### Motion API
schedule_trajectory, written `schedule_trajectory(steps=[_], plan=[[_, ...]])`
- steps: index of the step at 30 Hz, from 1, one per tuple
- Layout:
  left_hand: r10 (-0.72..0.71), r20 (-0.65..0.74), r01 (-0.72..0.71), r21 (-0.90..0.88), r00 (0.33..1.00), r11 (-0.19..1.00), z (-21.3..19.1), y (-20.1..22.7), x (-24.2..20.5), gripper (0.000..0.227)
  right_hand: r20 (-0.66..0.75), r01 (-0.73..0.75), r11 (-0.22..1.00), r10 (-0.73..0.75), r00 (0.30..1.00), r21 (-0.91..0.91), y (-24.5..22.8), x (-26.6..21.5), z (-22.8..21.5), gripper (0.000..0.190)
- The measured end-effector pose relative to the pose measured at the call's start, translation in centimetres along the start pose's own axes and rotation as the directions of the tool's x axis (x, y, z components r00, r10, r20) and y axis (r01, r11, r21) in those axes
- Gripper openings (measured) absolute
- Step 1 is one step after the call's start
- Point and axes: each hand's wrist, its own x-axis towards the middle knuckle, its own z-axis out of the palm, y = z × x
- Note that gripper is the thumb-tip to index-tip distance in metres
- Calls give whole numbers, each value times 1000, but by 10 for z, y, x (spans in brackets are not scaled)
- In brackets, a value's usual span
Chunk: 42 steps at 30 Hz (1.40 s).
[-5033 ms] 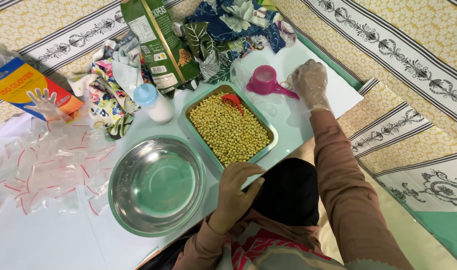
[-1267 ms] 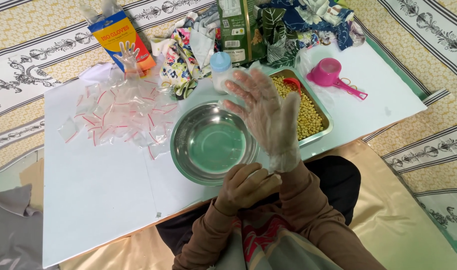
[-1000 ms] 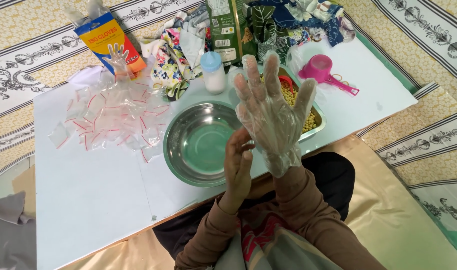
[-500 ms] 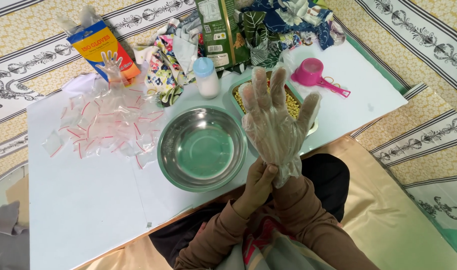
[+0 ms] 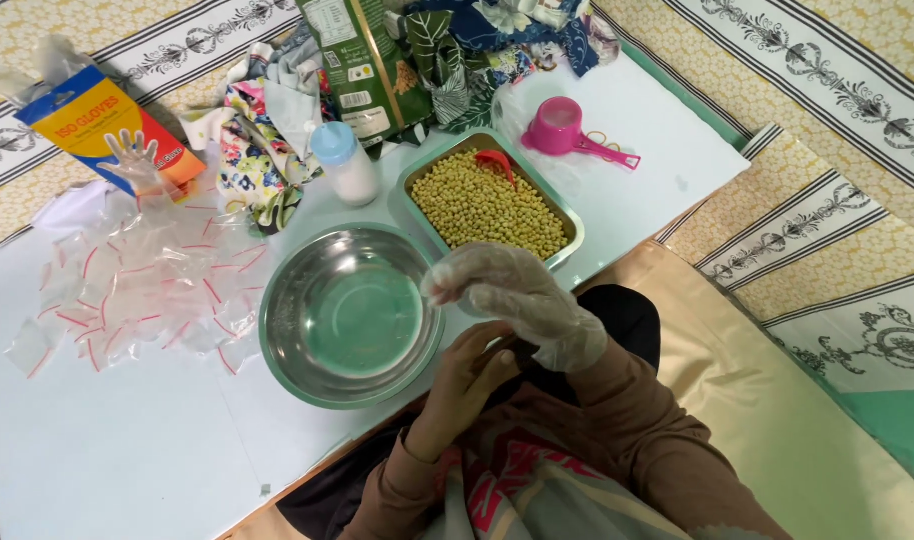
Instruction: The person is putting on thin plastic disposable gloves before starting to work with the food items.
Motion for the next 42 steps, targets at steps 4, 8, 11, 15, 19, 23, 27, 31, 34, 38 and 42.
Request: schedule_trajectory(steps=[4,8,11,15,19,23,27,31,34,38,42], plan=[[24,6,-25,184,1000,983,-9,-7,-1,29,1,89,822,-106,994,-562,-16,-5,-73,27],[26,-15,-24,163,1000,986,-10,-14,2,30,-59,-48,55,-220,974,-997,-19,-12,-163,25],[63,-11,-60,168,998,984,-5,-13,9,28,-181,-162,-316,31,983,-935,21,-45,-257,44],[49,-19,-46,165,999,985,-1,-14,18,27,-501,-456,-242,176,847,-856,42,-39,-271,53],[50,-17,-47,139,999,989,-1,-22,20,27,-253,-180,-406,134,958,-896,56,-35,-294,14],[40,-50,-33,134,998,990,-5,-27,20,26,-459,-468,47,130,879,-882,24,3,-252,22],[11,-88,-2,102,996,995,-9,-19,19,24,-417,-404,437,72,906,-803,19,20,-257,20],[13,-132,-1,88,991,996,-13,-11,19,23,-535,-407,798,129,835,-444,13,33,-258,29],[37,-158,-23,90,987,996,-18,-10,15,23,-527,-304,938,177,831,-165,-2,42,-241,24],[63,-220,-31,145,974,989,-32,-1,13,28,-344,-72,567,591,730,820,18,15,-305,32],[59,-301,-15,148,952,989,-53,11,15,39,-513,-100,712,589,625,695,-19,34,-232,24]])
